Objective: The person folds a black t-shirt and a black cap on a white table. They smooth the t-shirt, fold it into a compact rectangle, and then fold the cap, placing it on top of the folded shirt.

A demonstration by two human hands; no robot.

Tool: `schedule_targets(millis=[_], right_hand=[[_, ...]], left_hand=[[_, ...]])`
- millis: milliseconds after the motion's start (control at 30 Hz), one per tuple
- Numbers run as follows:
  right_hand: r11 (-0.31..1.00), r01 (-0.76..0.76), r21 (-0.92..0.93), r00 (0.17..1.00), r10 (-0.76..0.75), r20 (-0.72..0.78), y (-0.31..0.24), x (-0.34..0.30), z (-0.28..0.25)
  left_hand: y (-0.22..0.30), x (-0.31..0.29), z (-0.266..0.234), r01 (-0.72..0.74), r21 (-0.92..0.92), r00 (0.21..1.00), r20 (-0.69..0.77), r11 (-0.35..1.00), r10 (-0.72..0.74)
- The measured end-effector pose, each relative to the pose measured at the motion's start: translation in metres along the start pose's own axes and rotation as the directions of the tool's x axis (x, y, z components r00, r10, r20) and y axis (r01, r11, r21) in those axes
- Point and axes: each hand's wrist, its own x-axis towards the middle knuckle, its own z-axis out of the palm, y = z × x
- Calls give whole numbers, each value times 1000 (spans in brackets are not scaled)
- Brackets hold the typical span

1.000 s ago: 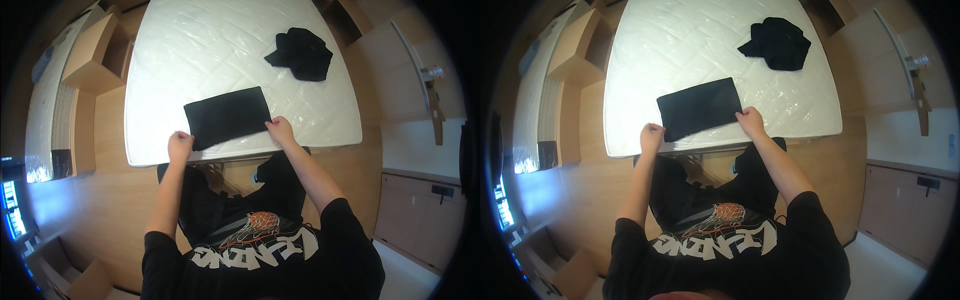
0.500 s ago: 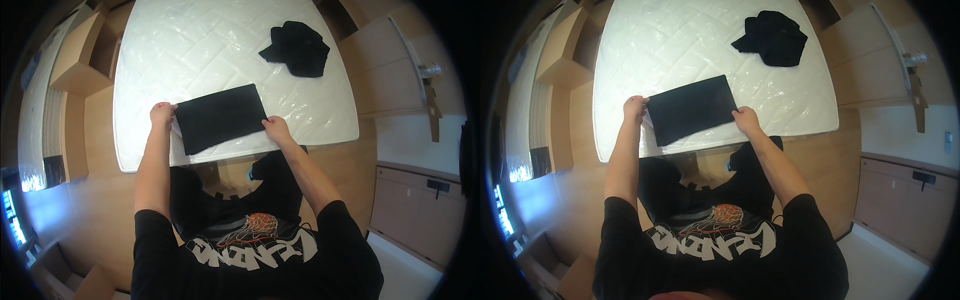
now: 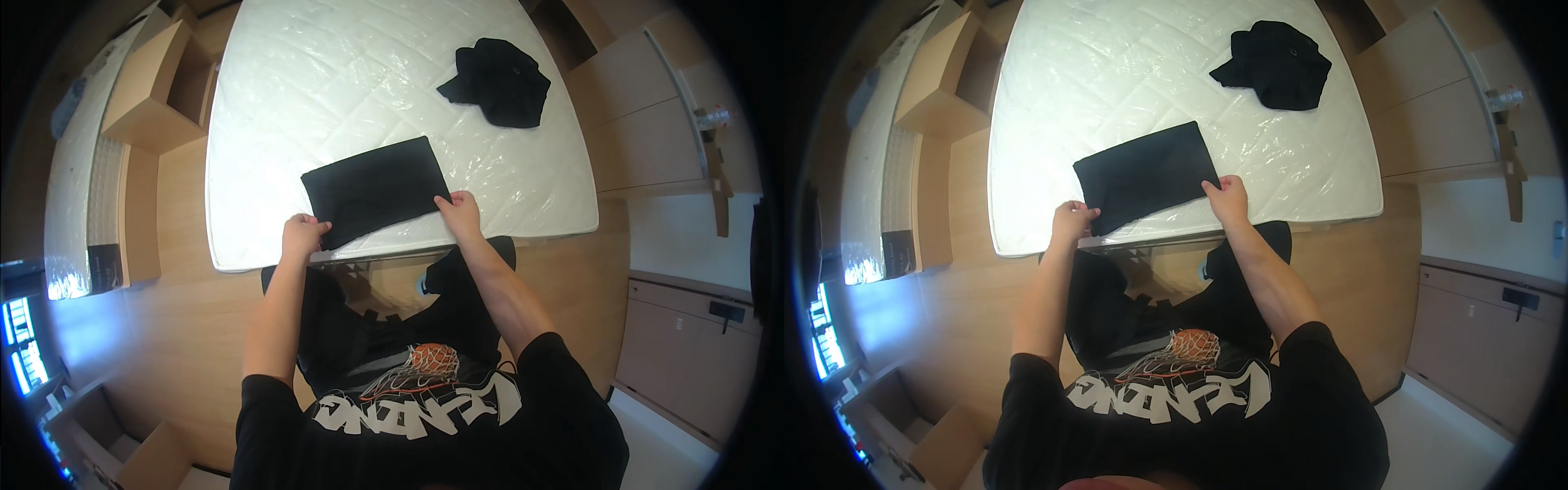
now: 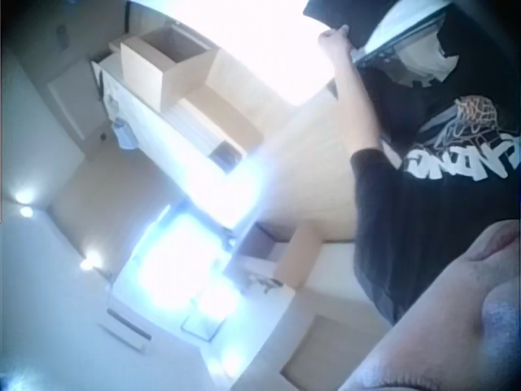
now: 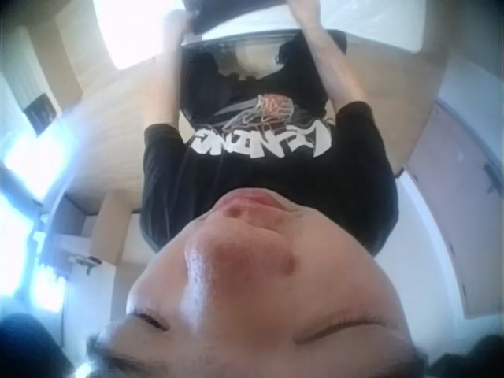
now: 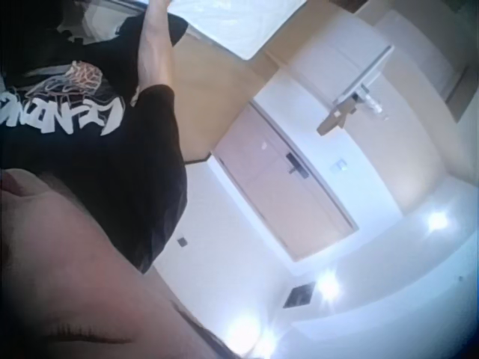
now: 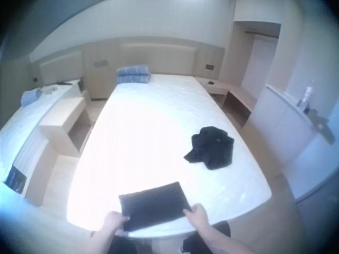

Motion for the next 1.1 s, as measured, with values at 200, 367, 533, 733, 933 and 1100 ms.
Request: schedule_targets(millis=[200,367,533,733,933,1100], right_hand=[[595,-539,596,841,412,350,-6,-16,13],[559,-703,440,701,441,561,-25,-41,41],[579,-731,361,659,462,594,-33,-43,54],[674,-661,329,727,467,503,-40,-47,54],[635,-729,256,613,439,656,-42,-53,59],[734,-638,231,682,400,612,-36,-56,58]], left_hand=[[-24,-3,-6,160,-285,987,77,945,-144],[-48,12,9,6,-13,999,-39,1000,-7],[-38,-2,21,18,-70,994,-107,997,-26],[-50,-15,31,174,-487,979,-7,856,-203],[-48,-26,29,156,-519,984,12,840,-175],[-62,-15,15,148,-559,989,62,816,-138]])
